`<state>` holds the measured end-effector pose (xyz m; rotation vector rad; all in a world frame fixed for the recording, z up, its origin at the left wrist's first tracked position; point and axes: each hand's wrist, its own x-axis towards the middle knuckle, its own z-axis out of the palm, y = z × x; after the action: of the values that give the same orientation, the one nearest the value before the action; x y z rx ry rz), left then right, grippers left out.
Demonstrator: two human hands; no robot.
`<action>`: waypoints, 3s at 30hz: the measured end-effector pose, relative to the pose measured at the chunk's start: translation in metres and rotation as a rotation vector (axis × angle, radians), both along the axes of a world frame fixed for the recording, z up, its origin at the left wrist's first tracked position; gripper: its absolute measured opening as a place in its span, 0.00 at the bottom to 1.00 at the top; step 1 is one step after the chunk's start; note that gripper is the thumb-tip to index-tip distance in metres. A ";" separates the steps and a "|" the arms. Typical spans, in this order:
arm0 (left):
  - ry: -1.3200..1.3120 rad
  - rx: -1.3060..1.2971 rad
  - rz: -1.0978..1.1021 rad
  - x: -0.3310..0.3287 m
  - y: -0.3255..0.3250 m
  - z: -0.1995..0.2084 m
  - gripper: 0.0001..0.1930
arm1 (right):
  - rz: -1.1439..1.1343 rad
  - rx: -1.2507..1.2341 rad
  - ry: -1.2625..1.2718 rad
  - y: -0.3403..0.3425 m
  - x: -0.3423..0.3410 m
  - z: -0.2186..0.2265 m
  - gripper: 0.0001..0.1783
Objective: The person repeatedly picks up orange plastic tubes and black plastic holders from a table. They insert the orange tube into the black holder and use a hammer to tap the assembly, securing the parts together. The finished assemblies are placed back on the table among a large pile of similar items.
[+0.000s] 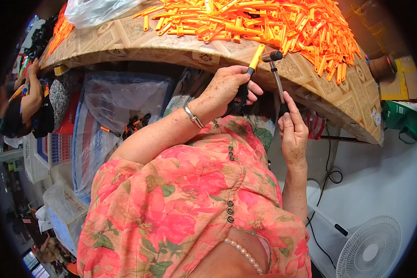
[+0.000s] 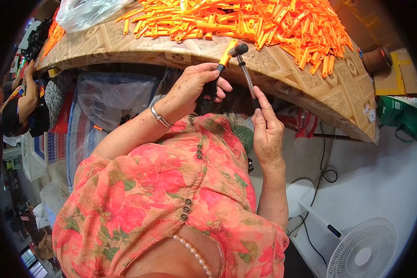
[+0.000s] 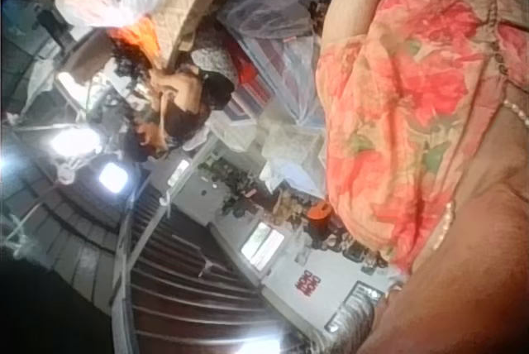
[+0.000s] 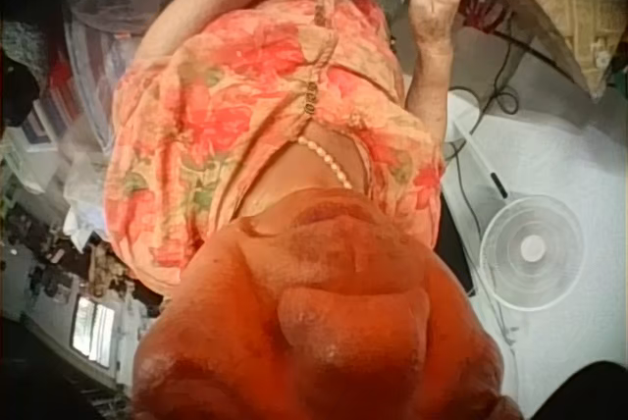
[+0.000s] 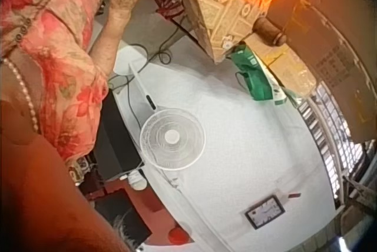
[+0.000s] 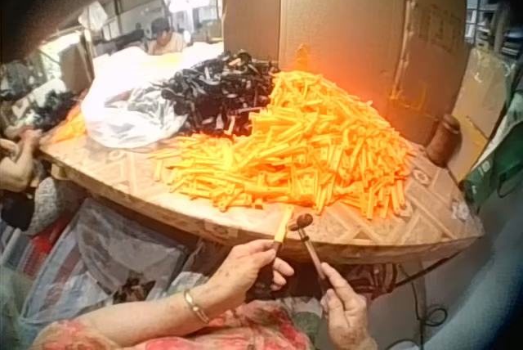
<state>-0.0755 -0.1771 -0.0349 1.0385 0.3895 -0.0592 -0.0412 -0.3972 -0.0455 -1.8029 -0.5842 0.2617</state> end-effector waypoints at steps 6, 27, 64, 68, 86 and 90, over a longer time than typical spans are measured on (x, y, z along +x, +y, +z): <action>0.051 0.033 0.064 0.000 -0.002 0.004 0.13 | 0.015 -0.064 -0.209 0.008 0.001 0.012 0.25; -0.142 0.117 0.131 -0.013 0.011 -0.022 0.19 | -0.357 0.289 0.076 0.012 0.009 0.043 0.26; -0.390 1.603 0.676 -0.050 0.151 0.008 0.23 | -0.677 -0.863 -0.628 -0.112 0.221 -0.010 0.47; -0.348 1.806 0.612 0.003 0.176 0.005 0.19 | -0.637 -0.829 -0.653 -0.103 0.203 -0.004 0.43; -0.276 1.494 0.659 0.050 0.181 0.000 0.05 | -0.626 -0.523 -0.672 -0.109 0.189 -0.013 0.32; -0.350 1.049 0.704 0.048 0.162 0.010 0.06 | -0.698 -0.422 -0.664 -0.088 0.167 -0.005 0.28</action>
<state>-0.0274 -0.0149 -0.0252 1.8343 0.4487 1.0441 0.1255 -0.4856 -0.0501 -2.3888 -0.3164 -0.7669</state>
